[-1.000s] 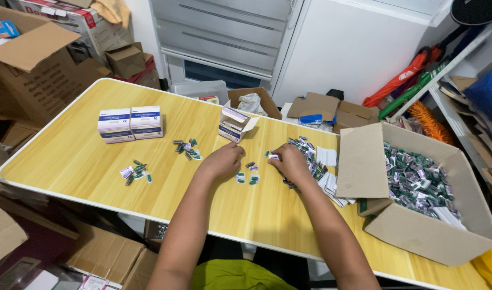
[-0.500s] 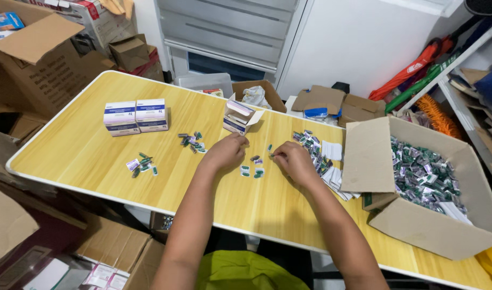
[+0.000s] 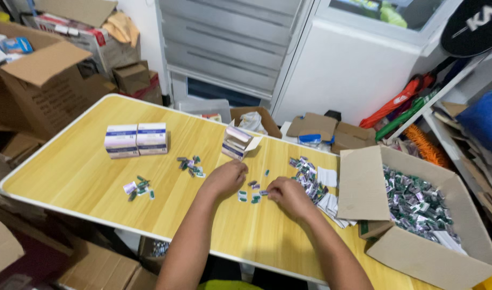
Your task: The person unwraps small foil-wrapped capsules from a pile on a table and arranges them into separate groups by color. The person handles the capsules one at a time, separating green and purple capsules into distinct piles.
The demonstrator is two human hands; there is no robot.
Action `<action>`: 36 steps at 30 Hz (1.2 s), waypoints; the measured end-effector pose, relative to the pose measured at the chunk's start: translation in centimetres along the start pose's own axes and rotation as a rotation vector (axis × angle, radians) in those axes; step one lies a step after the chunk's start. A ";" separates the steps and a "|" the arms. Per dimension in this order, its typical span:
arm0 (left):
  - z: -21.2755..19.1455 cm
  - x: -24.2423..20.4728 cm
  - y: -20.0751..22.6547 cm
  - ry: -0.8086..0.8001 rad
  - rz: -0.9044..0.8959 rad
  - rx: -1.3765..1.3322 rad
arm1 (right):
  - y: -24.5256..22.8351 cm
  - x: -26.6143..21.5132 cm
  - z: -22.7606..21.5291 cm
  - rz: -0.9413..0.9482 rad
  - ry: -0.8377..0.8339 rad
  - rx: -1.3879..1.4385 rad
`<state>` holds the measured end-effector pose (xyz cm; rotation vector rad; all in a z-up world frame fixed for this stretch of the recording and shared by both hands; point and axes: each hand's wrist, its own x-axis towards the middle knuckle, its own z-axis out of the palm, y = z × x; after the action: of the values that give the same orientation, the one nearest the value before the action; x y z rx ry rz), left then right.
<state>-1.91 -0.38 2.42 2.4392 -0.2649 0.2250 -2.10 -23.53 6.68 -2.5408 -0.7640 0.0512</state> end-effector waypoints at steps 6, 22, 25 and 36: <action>0.2 -0.1 0.3 -0.002 0.046 -0.017 | 1.1 0.7 1.2 -0.064 0.269 0.001; 1.1 0.3 -0.3 -0.013 0.118 0.012 | 3.0 0.8 2.5 -0.412 0.052 -0.001; 1.5 1.0 -0.3 0.009 0.159 0.024 | 3.3 1.3 2.5 -0.413 0.084 -0.018; 2.0 0.8 1.0 -0.069 0.039 0.149 | 4.4 1.7 4.7 -0.359 0.214 -0.034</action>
<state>-1.19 -2.48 1.67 2.5948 -0.3375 0.1839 0.77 -23.74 0.72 -2.3516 -1.1236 -0.3476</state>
